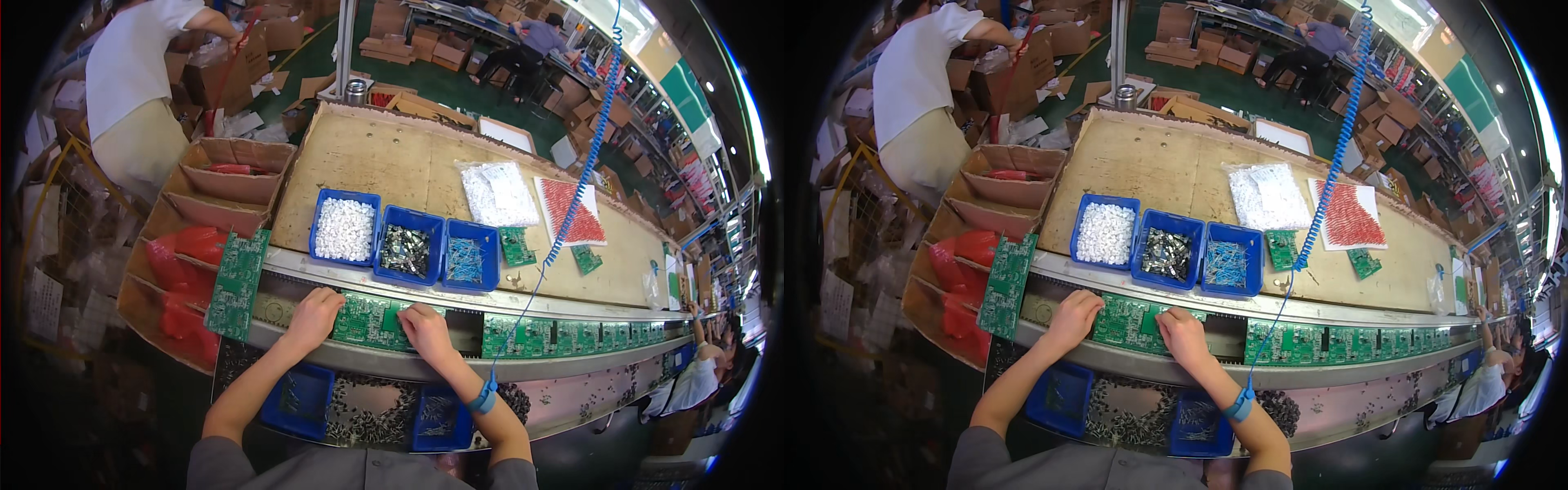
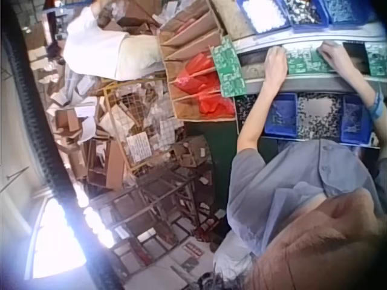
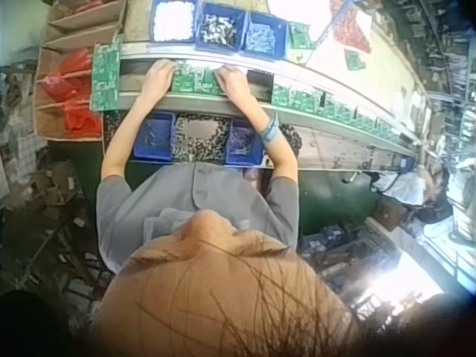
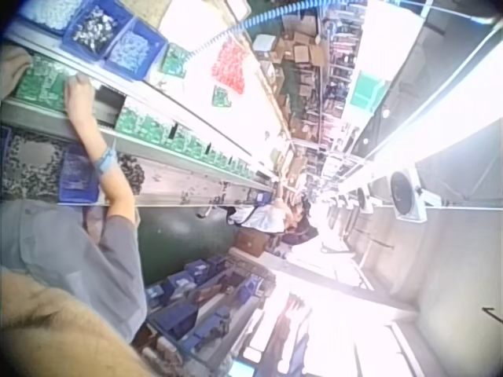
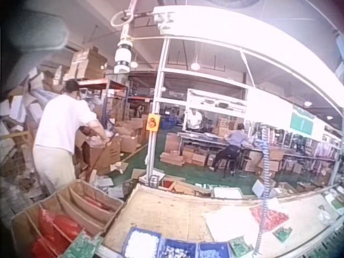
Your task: Assembling electronic components onto printed circuit boards on an industrial assembly line.
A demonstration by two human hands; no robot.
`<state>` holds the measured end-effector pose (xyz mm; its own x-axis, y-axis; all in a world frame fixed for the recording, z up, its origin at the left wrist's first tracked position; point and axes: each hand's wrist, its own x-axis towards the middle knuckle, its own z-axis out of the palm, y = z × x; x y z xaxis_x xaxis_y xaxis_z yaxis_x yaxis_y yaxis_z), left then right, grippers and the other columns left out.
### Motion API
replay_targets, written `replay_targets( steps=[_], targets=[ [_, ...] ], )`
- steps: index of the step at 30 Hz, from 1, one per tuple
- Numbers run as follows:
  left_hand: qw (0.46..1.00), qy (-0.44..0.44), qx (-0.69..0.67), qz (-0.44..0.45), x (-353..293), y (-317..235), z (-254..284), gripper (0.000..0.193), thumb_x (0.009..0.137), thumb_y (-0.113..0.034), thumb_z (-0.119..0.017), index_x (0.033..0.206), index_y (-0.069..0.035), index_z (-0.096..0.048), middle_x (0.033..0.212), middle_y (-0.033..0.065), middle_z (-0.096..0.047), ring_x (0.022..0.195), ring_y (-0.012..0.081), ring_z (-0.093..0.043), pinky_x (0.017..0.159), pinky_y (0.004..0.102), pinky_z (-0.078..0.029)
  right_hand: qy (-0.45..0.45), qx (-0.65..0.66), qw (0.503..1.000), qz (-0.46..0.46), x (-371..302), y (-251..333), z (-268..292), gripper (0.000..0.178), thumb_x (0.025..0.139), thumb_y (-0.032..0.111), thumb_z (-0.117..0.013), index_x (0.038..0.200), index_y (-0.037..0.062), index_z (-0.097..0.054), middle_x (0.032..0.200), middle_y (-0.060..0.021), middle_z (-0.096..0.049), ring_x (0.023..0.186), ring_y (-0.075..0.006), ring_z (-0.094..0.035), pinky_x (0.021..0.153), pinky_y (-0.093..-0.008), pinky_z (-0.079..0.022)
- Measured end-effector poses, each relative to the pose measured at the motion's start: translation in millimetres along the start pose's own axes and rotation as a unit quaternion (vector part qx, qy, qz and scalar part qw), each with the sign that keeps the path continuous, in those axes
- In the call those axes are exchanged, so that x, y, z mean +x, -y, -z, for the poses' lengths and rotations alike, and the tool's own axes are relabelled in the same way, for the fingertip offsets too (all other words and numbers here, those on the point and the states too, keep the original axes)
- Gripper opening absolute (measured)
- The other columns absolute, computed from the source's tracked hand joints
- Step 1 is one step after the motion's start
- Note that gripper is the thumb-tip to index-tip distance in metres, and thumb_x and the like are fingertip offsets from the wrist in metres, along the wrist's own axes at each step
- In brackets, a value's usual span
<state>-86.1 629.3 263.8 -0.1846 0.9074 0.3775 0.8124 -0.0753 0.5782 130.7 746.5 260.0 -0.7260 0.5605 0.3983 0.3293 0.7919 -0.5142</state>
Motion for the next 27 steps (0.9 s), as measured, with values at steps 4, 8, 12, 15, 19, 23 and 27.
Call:
replay_targets(
  steps=[4, 8, 12, 15, 19, 23, 27],
  targets=[
    [1.000, -0.019, 0.001, -0.014, 0, -3, 2, 0.008, 0.078, 0.000, -0.061, 0.086, 0.000, -0.062, 0.085, 0.0117, -0.059, 0.084, 0.0305, -0.058, 0.073, 0.0386, -0.048, -0.001, 0.003, 1.000, 0.002, 0, 0, 0, 0.008, 0.080, 0.007, -0.065, 0.075, 0.0019, -0.061, 0.073, -0.0106, -0.057, 0.068, -0.0296, -0.059, 0.059, -0.0385, -0.049],
    [1.000, -0.016, 0.000, 0.010, 0, -5, 1, 0.007, 0.078, 0.000, -0.062, 0.085, 0.000, -0.061, 0.084, 0.0122, -0.058, 0.084, 0.0313, -0.057, 0.073, 0.0393, -0.047, 0.002, 0.002, 1.000, -0.002, -1, -1, -1, 0.007, 0.079, 0.007, -0.065, 0.076, 0.0018, -0.061, 0.074, -0.0107, -0.057, 0.069, -0.0297, -0.059, 0.059, -0.0385, -0.050],
    [0.999, -0.019, -0.020, 0.019, 0, 0, -4, 0.007, 0.078, 0.000, -0.061, 0.085, 0.000, -0.062, 0.084, 0.0129, -0.058, 0.083, 0.0320, -0.057, 0.073, 0.0399, -0.047, 0.005, 0.005, 1.000, -0.005, 0, 0, -1, 0.006, 0.079, 0.006, -0.064, 0.077, 0.0015, -0.062, 0.074, -0.0110, -0.057, 0.070, -0.0298, -0.060, 0.060, -0.0387, -0.050],
    [0.998, -0.015, -0.045, 0.033, -1, -1, -3, 0.008, 0.078, 0.000, -0.061, 0.086, 0.000, -0.062, 0.085, 0.0132, -0.058, 0.083, 0.0323, -0.057, 0.073, 0.0402, -0.048, 0.008, 0.004, 1.000, -0.005, -1, 0, -1, 0.005, 0.077, 0.005, -0.065, 0.078, 0.0014, -0.062, 0.075, -0.0111, -0.058, 0.070, -0.0299, -0.060, 0.061, -0.0389, -0.050],
    [0.999, 0.003, -0.040, 0.014, -1, 1, -5, 0.007, 0.078, 0.000, -0.061, 0.085, 0.000, -0.062, 0.085, 0.0131, -0.059, 0.084, 0.0323, -0.057, 0.073, 0.0403, -0.048, -0.009, 0.013, 1.000, -0.001, 1, 1, 0, 0.005, 0.076, 0.003, -0.066, 0.076, 0.0013, -0.062, 0.072, -0.0112, -0.058, 0.066, -0.0304, -0.059, 0.058, -0.0386, -0.049],
    [1.000, 0.011, -0.027, -0.010, 1, 4, -6, 0.006, 0.077, 0.001, -0.062, 0.083, 0.000, -0.062, 0.084, 0.0124, -0.059, 0.084, 0.0315, -0.058, 0.073, 0.0397, -0.048, -0.010, 0.013, 1.000, 0.001, 0, -2, -1, 0.004, 0.076, 0.003, -0.066, 0.078, 0.0018, -0.063, 0.073, -0.0111, -0.058, 0.067, -0.0305, -0.059, 0.059, -0.0388, -0.049],
    [1.000, 0.010, -0.014, -0.027, 2, 1, -4, 0.006, 0.075, 0.001, -0.063, 0.081, -0.001, -0.063, 0.083, 0.0114, -0.059, 0.083, 0.0303, -0.058, 0.073, 0.0388, -0.048, 0.018, 0.013, 1.000, -0.017, 0, -1, 1, 0.005, 0.077, 0.005, -0.066, 0.083, 0.0033, -0.065, 0.076, -0.0114, -0.060, 0.070, -0.0311, -0.060, 0.061, -0.0390, -0.050]
  ],
)
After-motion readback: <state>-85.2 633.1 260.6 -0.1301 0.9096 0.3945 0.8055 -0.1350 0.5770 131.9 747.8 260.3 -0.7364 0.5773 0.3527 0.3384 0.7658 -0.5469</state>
